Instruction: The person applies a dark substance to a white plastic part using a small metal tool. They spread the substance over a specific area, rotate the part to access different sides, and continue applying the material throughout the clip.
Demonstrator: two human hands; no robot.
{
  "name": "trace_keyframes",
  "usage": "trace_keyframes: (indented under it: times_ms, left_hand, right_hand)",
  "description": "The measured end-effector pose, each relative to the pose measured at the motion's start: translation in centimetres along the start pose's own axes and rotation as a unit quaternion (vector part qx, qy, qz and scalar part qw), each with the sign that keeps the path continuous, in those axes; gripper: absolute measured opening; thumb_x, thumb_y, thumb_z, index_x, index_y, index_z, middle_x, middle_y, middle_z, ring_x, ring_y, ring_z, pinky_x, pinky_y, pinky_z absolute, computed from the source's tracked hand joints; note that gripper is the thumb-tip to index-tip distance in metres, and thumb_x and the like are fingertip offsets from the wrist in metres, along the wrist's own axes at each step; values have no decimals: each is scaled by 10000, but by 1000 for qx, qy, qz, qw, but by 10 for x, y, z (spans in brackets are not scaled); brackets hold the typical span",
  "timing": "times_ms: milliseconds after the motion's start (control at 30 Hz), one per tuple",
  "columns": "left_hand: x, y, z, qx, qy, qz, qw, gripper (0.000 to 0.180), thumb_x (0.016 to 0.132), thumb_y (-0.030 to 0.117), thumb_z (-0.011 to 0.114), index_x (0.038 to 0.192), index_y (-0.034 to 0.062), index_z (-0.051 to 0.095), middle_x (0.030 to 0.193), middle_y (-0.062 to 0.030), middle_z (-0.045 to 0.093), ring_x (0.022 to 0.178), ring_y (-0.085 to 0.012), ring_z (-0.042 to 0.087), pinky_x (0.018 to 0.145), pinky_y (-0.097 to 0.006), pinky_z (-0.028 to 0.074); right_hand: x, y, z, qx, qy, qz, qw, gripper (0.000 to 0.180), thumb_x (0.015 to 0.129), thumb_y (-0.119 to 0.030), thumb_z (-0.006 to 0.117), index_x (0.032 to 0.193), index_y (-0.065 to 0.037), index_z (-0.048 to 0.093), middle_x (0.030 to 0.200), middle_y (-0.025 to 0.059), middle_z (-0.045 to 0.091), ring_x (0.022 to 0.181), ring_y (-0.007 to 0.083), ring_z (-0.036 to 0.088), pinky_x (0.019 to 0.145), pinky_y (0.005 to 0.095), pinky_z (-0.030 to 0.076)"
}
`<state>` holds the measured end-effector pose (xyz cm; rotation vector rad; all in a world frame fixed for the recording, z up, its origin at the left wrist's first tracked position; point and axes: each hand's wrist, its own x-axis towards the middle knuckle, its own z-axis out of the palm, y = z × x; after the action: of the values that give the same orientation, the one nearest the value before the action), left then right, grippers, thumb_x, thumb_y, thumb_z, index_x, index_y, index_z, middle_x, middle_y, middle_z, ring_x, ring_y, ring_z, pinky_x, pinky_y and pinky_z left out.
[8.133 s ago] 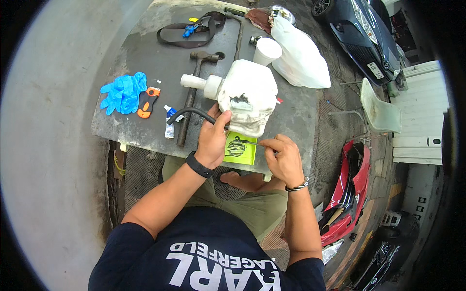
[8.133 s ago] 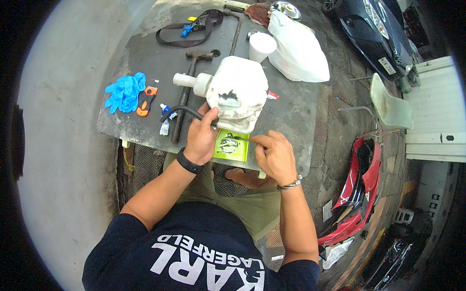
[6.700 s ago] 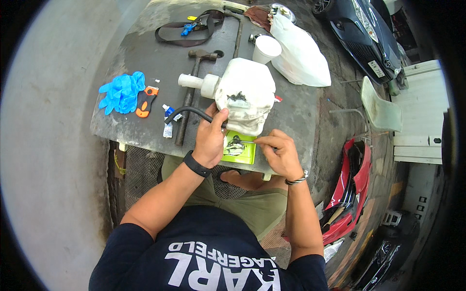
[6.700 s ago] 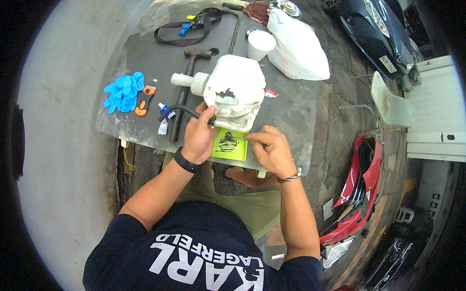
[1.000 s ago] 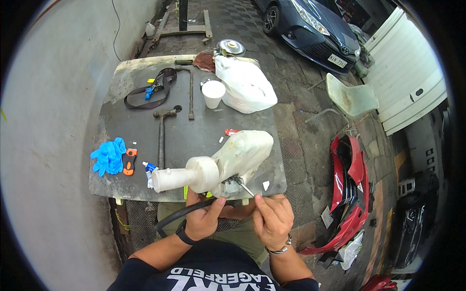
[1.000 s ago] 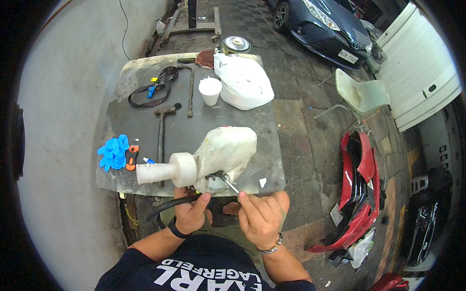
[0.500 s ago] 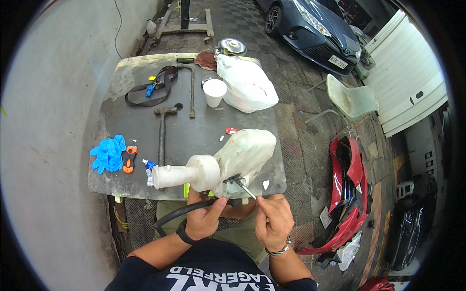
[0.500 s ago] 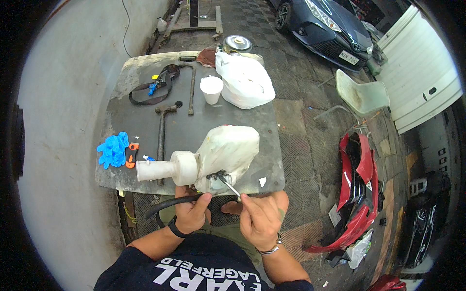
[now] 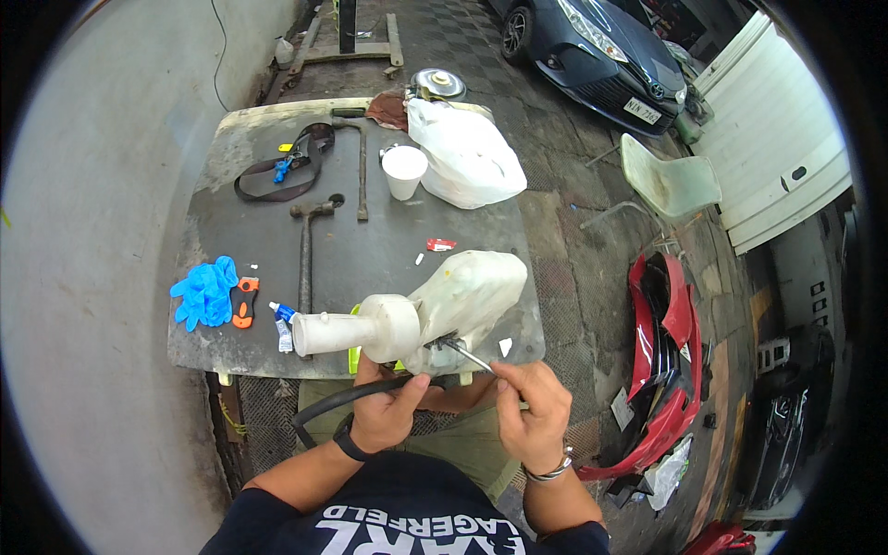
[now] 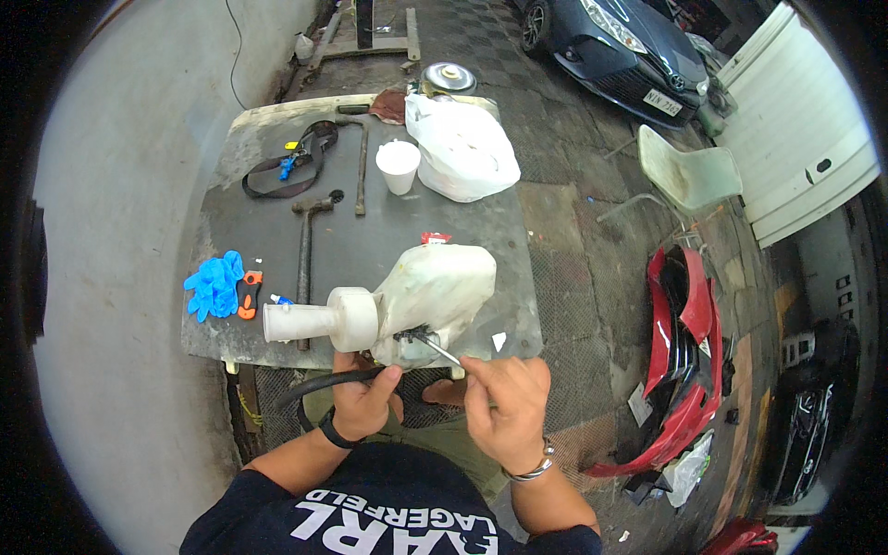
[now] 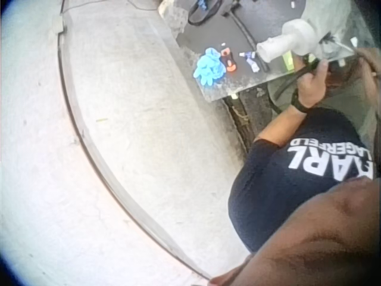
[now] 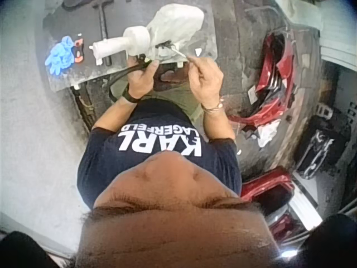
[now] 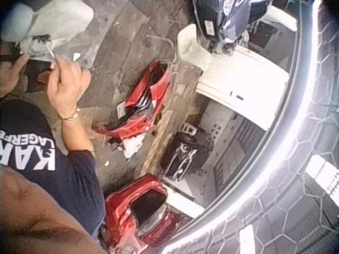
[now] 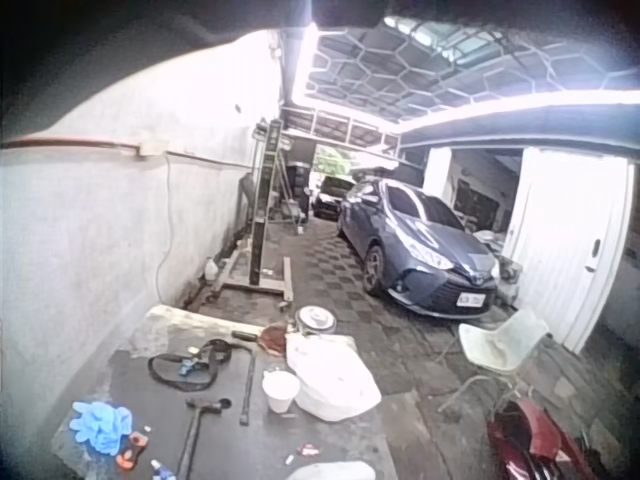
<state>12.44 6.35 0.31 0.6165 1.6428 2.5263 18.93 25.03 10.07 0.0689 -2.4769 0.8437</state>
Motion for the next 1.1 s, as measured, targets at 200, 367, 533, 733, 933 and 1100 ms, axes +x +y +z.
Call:
trace_keyframes:
  times_ms: [200,367,533,733,933,1100]
  left_hand:
    - [1,3,3,-47,7,-37,998,744,972,36,655,1585,-18,237,1504,-184,461,1403,-269,471,1104,-395,480]
    - [3,8,3,-64,21,-75,995,776,980,92,666,1599,-30,213,1534,-187,444,1419,-276,468,1180,-427,383]
    - [4,8,5,-98,23,-77,992,755,972,28,654,1592,-16,226,1504,-185,461,1376,-272,509,1118,-404,468]
    - [5,6,5,-111,35,-101,988,784,970,94,686,1601,-3,229,1519,-189,454,1388,-282,507,1132,-419,454]
    - [7,-1,5,-95,44,-82,991,829,959,181,730,1596,-18,240,1523,-182,458,1404,-290,491,1151,-425,424]
    - [8,2,8,-131,42,-99,986,835,941,186,743,1589,-27,260,1520,-177,463,1392,-286,500,1163,-435,412]
  right_hand:
    - [15,-1,-17,74,-26,81,994,197,877,47,661,1045,18,760,865,131,685,715,224,664,650,317,519]
    - [16,4,-22,79,-47,98,991,192,886,46,654,1044,20,760,870,131,685,725,230,667,662,317,518]
    - [15,9,-15,109,-36,99,988,195,889,59,653,1046,17,760,843,103,664,704,183,597,635,294,448]
    - [14,15,-14,92,-56,89,990,199,878,31,665,1049,0,762,842,112,684,723,247,666,657,340,507]
    - [15,23,-19,58,-77,20,995,260,835,40,676,1079,-8,754,831,97,661,701,258,655,611,355,495]
    - [22,27,-29,45,-91,-30,994,281,816,46,680,1084,-5,749,845,91,649,702,257,656,602,361,500]
